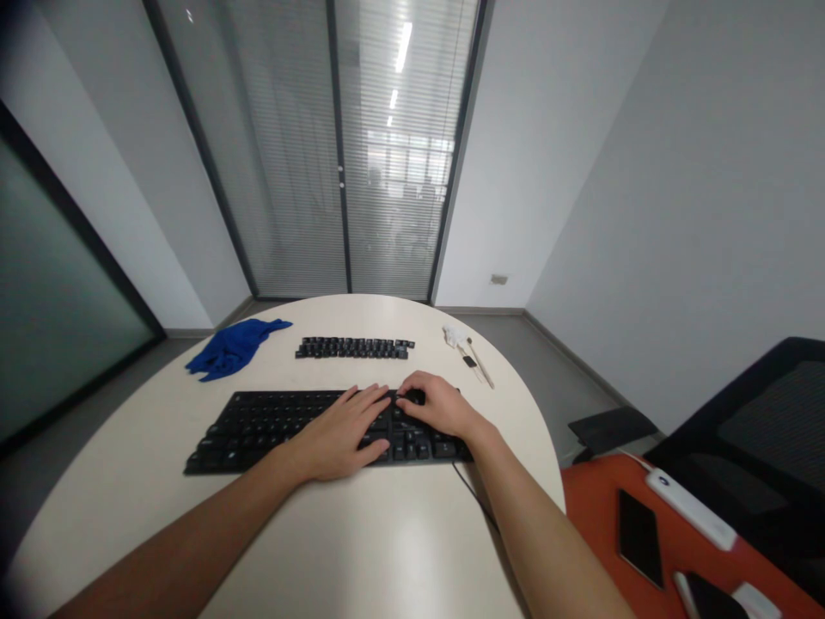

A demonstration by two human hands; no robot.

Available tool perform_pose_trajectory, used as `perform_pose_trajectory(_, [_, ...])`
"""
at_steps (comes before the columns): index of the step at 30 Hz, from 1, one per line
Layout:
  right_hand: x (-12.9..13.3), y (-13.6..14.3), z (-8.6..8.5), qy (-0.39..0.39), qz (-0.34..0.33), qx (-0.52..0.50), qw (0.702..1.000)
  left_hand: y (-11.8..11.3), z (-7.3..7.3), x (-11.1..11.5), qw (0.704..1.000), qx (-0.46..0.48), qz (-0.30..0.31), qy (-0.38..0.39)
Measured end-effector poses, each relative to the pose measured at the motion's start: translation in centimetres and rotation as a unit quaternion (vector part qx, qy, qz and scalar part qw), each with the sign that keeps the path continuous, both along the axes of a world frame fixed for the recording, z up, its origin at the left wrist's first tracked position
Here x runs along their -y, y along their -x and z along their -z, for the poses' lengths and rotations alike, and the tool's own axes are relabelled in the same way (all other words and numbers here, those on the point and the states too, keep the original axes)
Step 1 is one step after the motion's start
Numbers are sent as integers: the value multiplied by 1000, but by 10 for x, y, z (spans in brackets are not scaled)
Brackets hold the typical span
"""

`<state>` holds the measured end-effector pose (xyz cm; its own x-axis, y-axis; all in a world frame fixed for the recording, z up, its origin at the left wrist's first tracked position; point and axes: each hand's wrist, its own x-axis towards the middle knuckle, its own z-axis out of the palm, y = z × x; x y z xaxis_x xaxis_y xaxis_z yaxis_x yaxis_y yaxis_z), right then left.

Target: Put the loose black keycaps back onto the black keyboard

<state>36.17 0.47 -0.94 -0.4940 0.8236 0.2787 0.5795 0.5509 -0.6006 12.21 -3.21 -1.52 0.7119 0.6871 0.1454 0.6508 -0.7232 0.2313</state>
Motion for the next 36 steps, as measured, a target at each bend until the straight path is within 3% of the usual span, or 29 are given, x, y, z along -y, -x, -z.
perform_pose_trajectory(8, [0, 0, 0, -5, -20, 0, 1000, 0, 1, 0, 1000, -5, -1, -4])
perform_pose_trajectory(24, [5, 8, -8, -14, 31, 57, 998, 1, 5, -1, 1000, 17, 3, -2])
perform_pose_trajectory(31, [3, 5, -5, -9, 1, 21, 1000, 1, 5, -1, 1000, 17, 4, -4])
perform_pose_trajectory(36, [2, 7, 0, 2, 65, 21, 998, 2, 7, -2, 1000, 17, 4, -9])
